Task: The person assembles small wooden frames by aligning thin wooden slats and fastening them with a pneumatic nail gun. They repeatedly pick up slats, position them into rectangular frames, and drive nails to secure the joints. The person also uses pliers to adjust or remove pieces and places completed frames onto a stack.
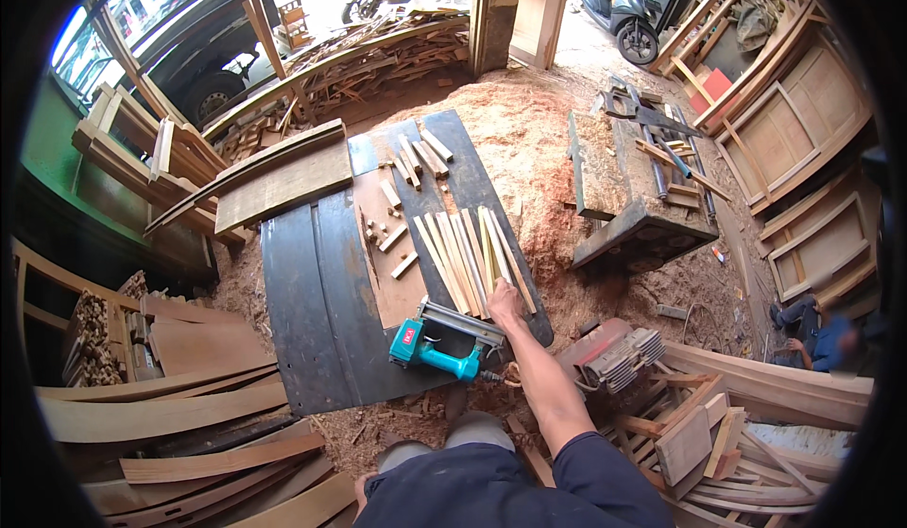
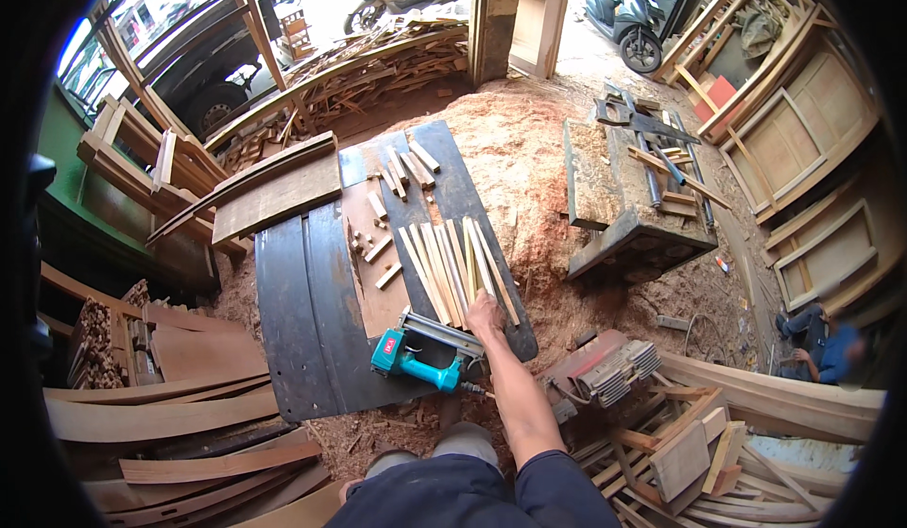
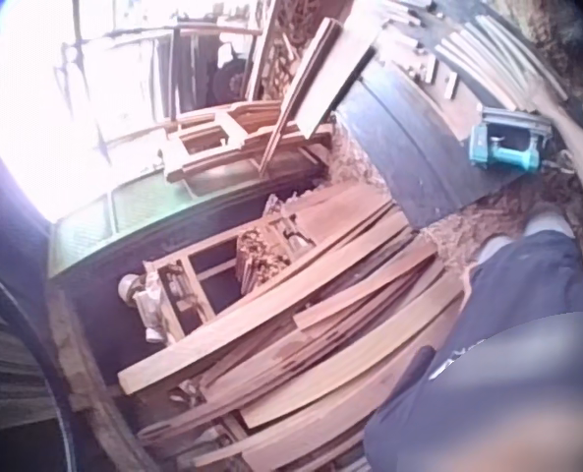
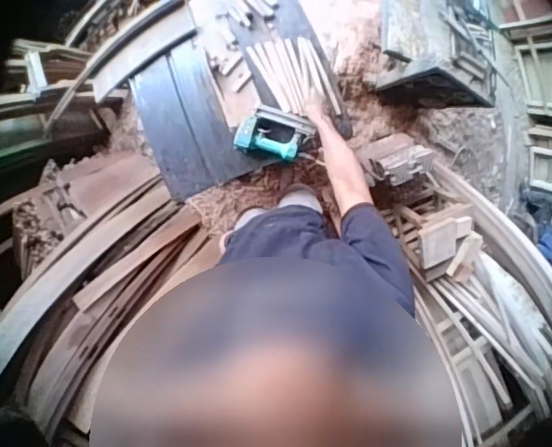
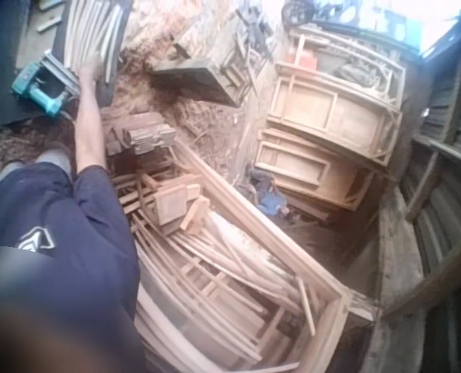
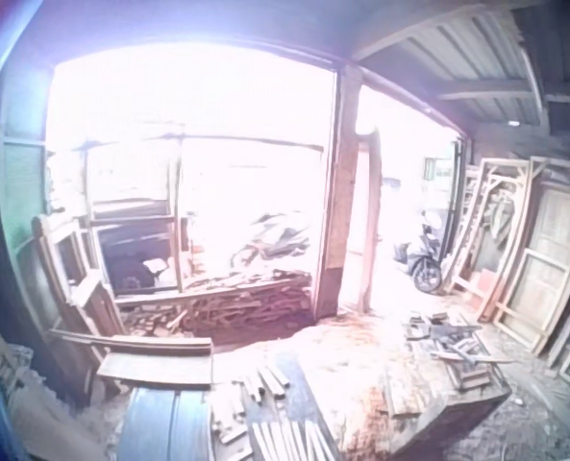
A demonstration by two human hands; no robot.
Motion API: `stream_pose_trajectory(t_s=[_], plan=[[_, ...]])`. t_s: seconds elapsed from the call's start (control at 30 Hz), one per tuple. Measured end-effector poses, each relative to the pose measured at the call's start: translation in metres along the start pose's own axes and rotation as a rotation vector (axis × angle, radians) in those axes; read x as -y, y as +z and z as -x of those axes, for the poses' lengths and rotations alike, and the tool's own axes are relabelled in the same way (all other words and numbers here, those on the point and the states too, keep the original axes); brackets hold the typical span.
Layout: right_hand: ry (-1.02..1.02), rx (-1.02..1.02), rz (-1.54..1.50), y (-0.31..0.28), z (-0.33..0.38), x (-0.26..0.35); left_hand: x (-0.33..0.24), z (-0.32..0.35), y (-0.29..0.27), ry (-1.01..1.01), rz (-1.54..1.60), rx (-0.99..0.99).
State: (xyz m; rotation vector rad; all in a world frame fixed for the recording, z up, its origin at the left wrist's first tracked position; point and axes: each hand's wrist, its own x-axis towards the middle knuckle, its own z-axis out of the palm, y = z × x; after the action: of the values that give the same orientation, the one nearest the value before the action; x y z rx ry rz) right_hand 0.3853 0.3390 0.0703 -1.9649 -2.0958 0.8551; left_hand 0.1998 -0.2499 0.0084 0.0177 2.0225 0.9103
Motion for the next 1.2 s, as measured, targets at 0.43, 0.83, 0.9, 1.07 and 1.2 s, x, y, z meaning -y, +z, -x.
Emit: stream_pose_trajectory(t_s=[0.43, 0.83, 0.9, 1.07, 1.2], plan=[[-0.108, -0.129, 0.012, -0.025, 0.018, -0.034, -0.007, 0.001, 0.026, -0.097, -0.015, -0.048], [-0.024, -0.109, 0.028, -0.009, 0.000, -0.034, -0.021, -0.005, 0.026, -0.025, 0.048, -0.004], [0.016, -0.072, -0.031, -0.008, -0.003, -0.036, -0.018, -0.005, 0.026, -0.044, 0.002, -0.019], [0.006, -0.127, -0.277, -0.033, 0.008, -0.029, -0.051, 0.002, 0.023, 0.005, 0.000, -0.190], [-0.157, -0.086, -0.669, -0.070, 0.059, 0.005, -0.169, 0.024, 0.032, 0.435, 0.147, -0.377]])
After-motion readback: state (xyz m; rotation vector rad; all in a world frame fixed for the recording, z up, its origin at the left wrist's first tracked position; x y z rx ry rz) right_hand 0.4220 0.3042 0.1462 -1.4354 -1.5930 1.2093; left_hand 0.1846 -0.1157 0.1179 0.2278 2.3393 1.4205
